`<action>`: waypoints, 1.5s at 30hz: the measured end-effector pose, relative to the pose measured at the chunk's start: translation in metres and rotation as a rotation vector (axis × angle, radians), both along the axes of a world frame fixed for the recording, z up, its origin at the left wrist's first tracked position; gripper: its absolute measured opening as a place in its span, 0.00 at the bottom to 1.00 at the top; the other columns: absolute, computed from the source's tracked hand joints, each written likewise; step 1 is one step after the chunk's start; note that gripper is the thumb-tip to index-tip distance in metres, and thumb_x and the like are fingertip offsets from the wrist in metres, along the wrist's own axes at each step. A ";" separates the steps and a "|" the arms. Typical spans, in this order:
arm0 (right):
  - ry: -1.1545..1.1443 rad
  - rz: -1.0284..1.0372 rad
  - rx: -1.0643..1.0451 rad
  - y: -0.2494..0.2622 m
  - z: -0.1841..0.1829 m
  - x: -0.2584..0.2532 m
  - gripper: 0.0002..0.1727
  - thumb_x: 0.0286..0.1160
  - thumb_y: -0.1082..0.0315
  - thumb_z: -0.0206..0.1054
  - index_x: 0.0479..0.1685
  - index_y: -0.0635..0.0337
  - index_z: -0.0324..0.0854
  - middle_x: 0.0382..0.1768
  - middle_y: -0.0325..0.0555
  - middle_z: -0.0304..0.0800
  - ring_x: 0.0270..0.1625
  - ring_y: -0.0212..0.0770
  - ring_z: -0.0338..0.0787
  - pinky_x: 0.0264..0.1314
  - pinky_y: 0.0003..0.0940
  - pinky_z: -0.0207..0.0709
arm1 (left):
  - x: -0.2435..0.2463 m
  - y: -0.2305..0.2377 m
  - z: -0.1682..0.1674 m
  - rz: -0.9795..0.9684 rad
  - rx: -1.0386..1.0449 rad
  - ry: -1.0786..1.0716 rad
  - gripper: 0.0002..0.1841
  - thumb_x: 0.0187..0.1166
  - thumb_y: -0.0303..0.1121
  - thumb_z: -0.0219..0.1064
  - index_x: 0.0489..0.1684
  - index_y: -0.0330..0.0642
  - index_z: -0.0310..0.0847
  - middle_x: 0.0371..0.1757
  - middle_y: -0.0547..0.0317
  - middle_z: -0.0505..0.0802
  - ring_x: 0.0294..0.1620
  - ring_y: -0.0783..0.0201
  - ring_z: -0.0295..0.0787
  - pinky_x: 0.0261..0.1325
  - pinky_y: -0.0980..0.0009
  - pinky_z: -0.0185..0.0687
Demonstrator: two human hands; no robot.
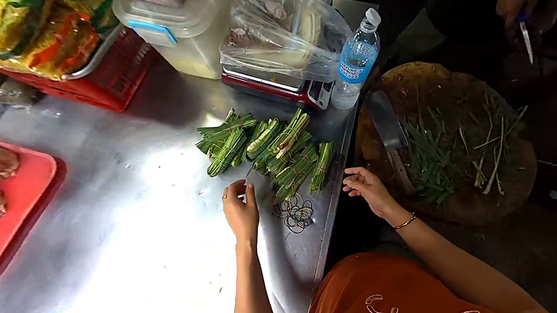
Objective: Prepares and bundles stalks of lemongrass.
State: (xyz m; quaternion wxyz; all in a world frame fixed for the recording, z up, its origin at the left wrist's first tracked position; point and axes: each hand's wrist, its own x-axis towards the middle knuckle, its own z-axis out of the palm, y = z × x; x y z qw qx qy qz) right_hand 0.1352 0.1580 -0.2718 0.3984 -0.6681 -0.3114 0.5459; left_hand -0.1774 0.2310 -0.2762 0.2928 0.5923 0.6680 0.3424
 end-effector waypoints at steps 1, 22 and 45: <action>-0.018 0.009 0.001 -0.005 0.000 0.005 0.19 0.85 0.72 0.61 0.71 0.70 0.74 0.51 0.54 0.89 0.47 0.39 0.92 0.48 0.32 0.87 | 0.002 -0.003 0.000 -0.017 0.041 0.036 0.16 0.84 0.33 0.64 0.59 0.27 0.83 0.54 0.34 0.89 0.54 0.44 0.89 0.56 0.48 0.84; 0.066 0.120 0.137 -0.022 0.011 0.015 0.23 0.95 0.61 0.46 0.61 0.71 0.83 0.48 0.50 0.90 0.45 0.35 0.91 0.50 0.31 0.86 | 0.075 0.058 0.084 -0.612 0.152 0.258 0.24 0.77 0.34 0.75 0.71 0.36 0.82 0.70 0.36 0.85 0.72 0.32 0.78 0.71 0.24 0.65; -0.828 1.102 0.844 0.077 0.019 0.027 0.14 0.78 0.73 0.68 0.60 0.58 0.90 0.66 0.55 0.88 0.73 0.61 0.82 0.77 0.65 0.71 | 0.145 -0.144 0.055 0.595 -0.179 -1.417 0.22 0.96 0.45 0.37 0.60 0.42 0.74 0.38 0.53 0.91 0.33 0.61 0.91 0.36 0.66 0.90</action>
